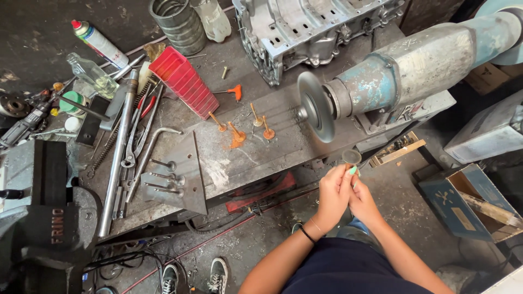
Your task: Cleaning engine valves using a bench grinder with a wire wheel attachment
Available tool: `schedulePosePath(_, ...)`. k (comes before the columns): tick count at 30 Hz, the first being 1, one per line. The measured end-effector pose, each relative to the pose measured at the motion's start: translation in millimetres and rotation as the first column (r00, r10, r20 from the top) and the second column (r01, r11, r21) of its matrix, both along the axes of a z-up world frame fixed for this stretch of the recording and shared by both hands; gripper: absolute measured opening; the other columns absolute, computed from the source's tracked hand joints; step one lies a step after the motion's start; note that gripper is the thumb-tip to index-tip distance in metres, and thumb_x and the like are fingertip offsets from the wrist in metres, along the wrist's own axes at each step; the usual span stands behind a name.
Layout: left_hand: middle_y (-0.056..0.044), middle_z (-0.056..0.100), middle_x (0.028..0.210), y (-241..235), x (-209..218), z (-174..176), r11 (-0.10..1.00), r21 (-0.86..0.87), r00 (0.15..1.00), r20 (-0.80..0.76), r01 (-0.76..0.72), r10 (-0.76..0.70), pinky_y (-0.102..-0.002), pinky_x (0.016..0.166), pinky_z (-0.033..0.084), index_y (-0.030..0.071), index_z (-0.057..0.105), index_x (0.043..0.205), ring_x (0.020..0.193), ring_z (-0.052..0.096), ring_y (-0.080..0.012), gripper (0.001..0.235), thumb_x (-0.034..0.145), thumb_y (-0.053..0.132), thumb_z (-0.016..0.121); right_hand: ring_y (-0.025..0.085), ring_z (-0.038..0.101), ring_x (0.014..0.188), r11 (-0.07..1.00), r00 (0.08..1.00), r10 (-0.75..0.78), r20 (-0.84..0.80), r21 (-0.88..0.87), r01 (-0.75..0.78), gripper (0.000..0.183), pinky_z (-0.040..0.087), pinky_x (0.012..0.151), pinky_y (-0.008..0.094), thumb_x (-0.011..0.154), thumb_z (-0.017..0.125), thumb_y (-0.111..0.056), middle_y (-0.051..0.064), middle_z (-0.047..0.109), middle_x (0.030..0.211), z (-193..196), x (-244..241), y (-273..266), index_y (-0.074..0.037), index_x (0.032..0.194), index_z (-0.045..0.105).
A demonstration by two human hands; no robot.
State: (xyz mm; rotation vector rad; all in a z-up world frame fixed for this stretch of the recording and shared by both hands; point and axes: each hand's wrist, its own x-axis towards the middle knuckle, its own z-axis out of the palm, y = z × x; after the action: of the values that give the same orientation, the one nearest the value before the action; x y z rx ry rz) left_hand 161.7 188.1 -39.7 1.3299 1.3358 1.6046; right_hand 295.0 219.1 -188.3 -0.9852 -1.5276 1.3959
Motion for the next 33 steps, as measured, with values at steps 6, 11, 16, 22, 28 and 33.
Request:
schedulePosePath(6, -0.008, 0.062, 0.064, 12.2, 6.3, -38.4, 0.992, -0.100, 0.975, 0.201, -0.080, 0.099, -0.035, 0.071, 0.051, 0.005, 0.062, 0.085, 0.067, 0.056, -0.0139, 0.023, 0.105, 0.011, 0.052, 0.010, 0.055, 0.074, 0.999, 0.999, 0.051, -0.004, -0.013, -0.051, 0.020, 0.053, 0.076, 0.032, 0.104, 0.048, -0.013, 0.000, 0.067, 0.079, 40.3, -18.4, 5.8, -0.008, 0.092, 0.064)
schedulePosePath(11, -0.005, 0.063, 0.063, 15.2, 6.5, -43.3, 0.977, -0.196, 0.953, 0.267, -0.089, 0.140, -0.033, 0.071, 0.051, 0.006, 0.062, 0.081, 0.066, 0.056, -0.0129, 0.029, 0.106, 0.014, 0.051, 0.010, 0.054, 0.074, 0.998, 0.999, 0.042, 0.013, -0.039, -0.041, 0.018, 0.052, 0.077, 0.031, 0.103, 0.049, -0.009, -0.002, 0.064, 0.078, 38.6, -24.9, 2.6, -0.009, 0.093, 0.064)
schedulePosePath(16, -0.010, 0.064, 0.061, 10.9, 1.1, -28.4, 0.960, -0.267, 0.969, 0.202, -0.083, 0.140, -0.035, 0.068, 0.051, 0.005, 0.063, 0.080, 0.065, 0.058, -0.0127, 0.029, 0.105, 0.016, 0.053, 0.011, 0.053, 0.066, 0.996, 1.000, 0.007, 0.027, -0.093, -0.005, 0.018, 0.051, 0.073, 0.028, 0.101, 0.050, -0.006, -0.004, 0.060, 0.073, 43.7, -28.4, -1.2, -0.008, 0.094, 0.066)
schedulePosePath(22, -0.002, 0.056, 0.061, 22.0, 9.1, -39.0, 0.943, -0.328, 0.907, 0.377, -0.057, 0.186, -0.034, 0.069, 0.048, 0.007, 0.057, 0.077, 0.063, 0.052, -0.0160, 0.032, 0.107, 0.015, 0.048, 0.010, 0.055, 0.057, 0.982, 0.993, -0.034, 0.114, -0.180, 0.054, 0.023, 0.050, 0.060, 0.027, 0.100, 0.051, -0.008, -0.001, 0.061, 0.060, 48.6, -27.2, -10.8, -0.008, 0.085, 0.069)
schedulePosePath(28, 0.002, 0.051, 0.058, 26.8, 17.2, -42.1, 0.914, -0.404, 0.849, 0.498, 0.045, 0.178, -0.026, 0.059, 0.048, 0.008, 0.062, 0.081, 0.057, 0.053, -0.0123, 0.030, 0.107, 0.018, 0.049, 0.010, 0.043, 0.047, 0.974, 0.990, -0.127, 0.056, -0.180, 0.135, 0.028, 0.041, 0.046, 0.024, 0.098, 0.052, -0.005, -0.002, 0.049, 0.051, 63.8, -29.6, -15.9, -0.010, 0.072, 0.062)
schedulePosePath(33, 0.005, 0.046, 0.062, 40.5, 13.8, -61.1, 0.901, -0.414, 0.714, 0.670, 0.129, 0.205, -0.020, 0.057, 0.046, 0.006, 0.058, 0.087, 0.056, 0.052, -0.0088, 0.027, 0.108, 0.019, 0.046, 0.008, 0.040, 0.043, 0.969, 0.986, -0.162, 0.032, -0.184, 0.165, 0.030, 0.039, 0.043, 0.022, 0.097, 0.054, -0.004, -0.003, 0.046, 0.048, 63.0, -38.6, -7.6, -0.010, 0.068, 0.061)
